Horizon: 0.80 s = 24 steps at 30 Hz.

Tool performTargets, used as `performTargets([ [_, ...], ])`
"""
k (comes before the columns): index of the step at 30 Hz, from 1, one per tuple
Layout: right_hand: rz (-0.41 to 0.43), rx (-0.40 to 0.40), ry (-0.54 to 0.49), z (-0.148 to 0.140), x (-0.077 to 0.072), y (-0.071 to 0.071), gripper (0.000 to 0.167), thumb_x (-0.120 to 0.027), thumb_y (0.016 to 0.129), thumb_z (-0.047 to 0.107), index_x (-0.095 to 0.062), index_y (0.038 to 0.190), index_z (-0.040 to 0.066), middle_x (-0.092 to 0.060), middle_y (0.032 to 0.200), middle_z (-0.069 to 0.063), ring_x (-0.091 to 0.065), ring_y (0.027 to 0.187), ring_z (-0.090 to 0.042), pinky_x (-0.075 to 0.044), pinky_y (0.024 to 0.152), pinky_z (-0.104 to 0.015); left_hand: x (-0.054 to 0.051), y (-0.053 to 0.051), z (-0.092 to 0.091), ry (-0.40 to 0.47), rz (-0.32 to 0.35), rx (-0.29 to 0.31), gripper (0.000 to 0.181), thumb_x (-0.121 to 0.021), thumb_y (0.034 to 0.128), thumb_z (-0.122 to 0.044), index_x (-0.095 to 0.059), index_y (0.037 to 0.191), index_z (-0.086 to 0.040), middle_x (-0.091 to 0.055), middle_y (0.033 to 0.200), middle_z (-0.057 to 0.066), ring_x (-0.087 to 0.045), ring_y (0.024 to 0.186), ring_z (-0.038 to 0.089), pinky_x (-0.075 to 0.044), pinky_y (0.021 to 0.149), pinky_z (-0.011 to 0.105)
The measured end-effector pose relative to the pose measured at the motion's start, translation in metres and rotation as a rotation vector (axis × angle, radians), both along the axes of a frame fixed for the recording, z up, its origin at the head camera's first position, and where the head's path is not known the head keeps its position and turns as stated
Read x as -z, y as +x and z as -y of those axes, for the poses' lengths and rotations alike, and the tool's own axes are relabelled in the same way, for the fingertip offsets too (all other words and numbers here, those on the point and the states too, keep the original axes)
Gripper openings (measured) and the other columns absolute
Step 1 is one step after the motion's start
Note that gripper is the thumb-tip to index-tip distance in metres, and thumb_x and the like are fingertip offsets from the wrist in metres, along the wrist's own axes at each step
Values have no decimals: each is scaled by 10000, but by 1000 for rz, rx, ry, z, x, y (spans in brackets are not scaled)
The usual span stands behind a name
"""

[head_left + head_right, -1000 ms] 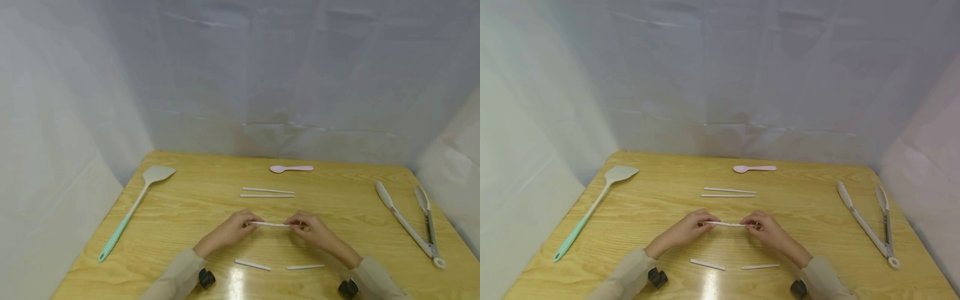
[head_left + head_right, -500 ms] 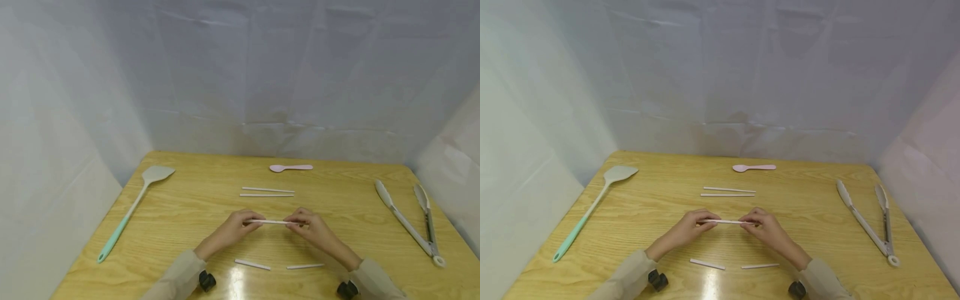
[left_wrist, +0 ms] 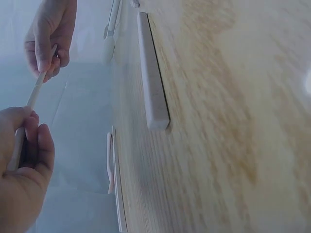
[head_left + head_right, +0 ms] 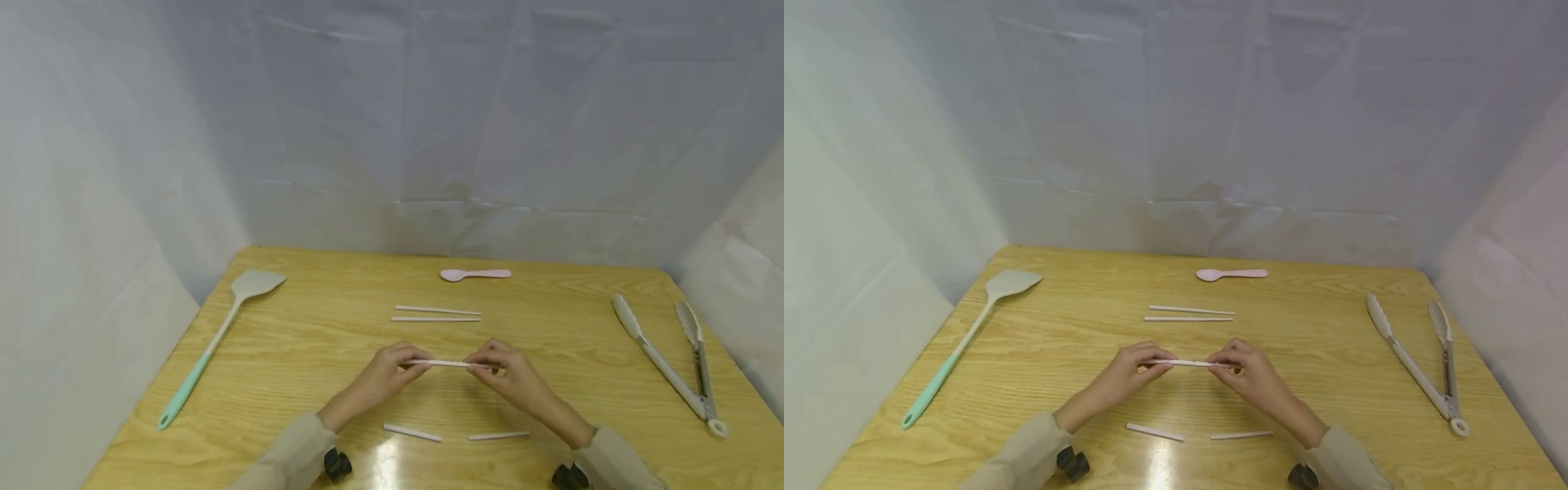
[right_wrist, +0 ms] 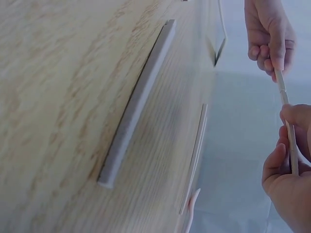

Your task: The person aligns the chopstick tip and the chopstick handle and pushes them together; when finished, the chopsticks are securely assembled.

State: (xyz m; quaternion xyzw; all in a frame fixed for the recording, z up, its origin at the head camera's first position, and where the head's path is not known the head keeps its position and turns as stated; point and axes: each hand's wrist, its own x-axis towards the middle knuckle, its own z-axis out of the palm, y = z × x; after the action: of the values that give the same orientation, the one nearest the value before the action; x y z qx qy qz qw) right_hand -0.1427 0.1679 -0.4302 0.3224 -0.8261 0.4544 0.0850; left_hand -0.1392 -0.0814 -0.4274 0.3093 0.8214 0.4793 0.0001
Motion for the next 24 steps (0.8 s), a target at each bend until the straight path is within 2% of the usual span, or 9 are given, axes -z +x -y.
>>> performTargets([
  [3,-13,-6,-9,1,-3,2,127,-714,801,-29,-725,914,28,-606,809,-17,-493,688,-11,-451,561,-195,0,2,-1,6,-21,0,184,-610,922,-99,-674,1049,18,-661,947,100,-644,864,190,-526,811,210],
  [10,-83,-19,-30,4,-7,4,158,-725,771,-69,-721,900,21,-594,803,-27,-508,680,-19,-459,548,-190,2,3,0,25,-127,7,168,-612,914,-77,-671,1038,20,-649,921,91,-645,838,178,-531,788,205],
  [14,-108,-18,-40,6,-7,5,166,-727,763,-76,-721,898,20,-585,800,-26,-507,681,-22,-462,553,-186,3,3,1,46,-157,15,162,-610,913,-61,-669,1037,24,-642,915,91,-644,829,177,-534,780,204],
  [19,-142,-15,-41,9,-5,4,174,-735,749,-85,-719,888,19,-577,787,-22,-511,673,-40,-464,552,-183,6,4,1,70,-147,9,151,-606,914,-52,-670,1027,25,-638,910,91,-643,826,181,-537,775,209],
  [24,-149,-5,-35,10,-3,4,167,-740,747,-76,-717,883,17,-582,787,-19,-508,672,-30,-458,546,-180,7,5,1,66,-103,2,163,-595,928,-82,-669,1034,17,-642,932,89,-647,846,192,-537,782,214],
])
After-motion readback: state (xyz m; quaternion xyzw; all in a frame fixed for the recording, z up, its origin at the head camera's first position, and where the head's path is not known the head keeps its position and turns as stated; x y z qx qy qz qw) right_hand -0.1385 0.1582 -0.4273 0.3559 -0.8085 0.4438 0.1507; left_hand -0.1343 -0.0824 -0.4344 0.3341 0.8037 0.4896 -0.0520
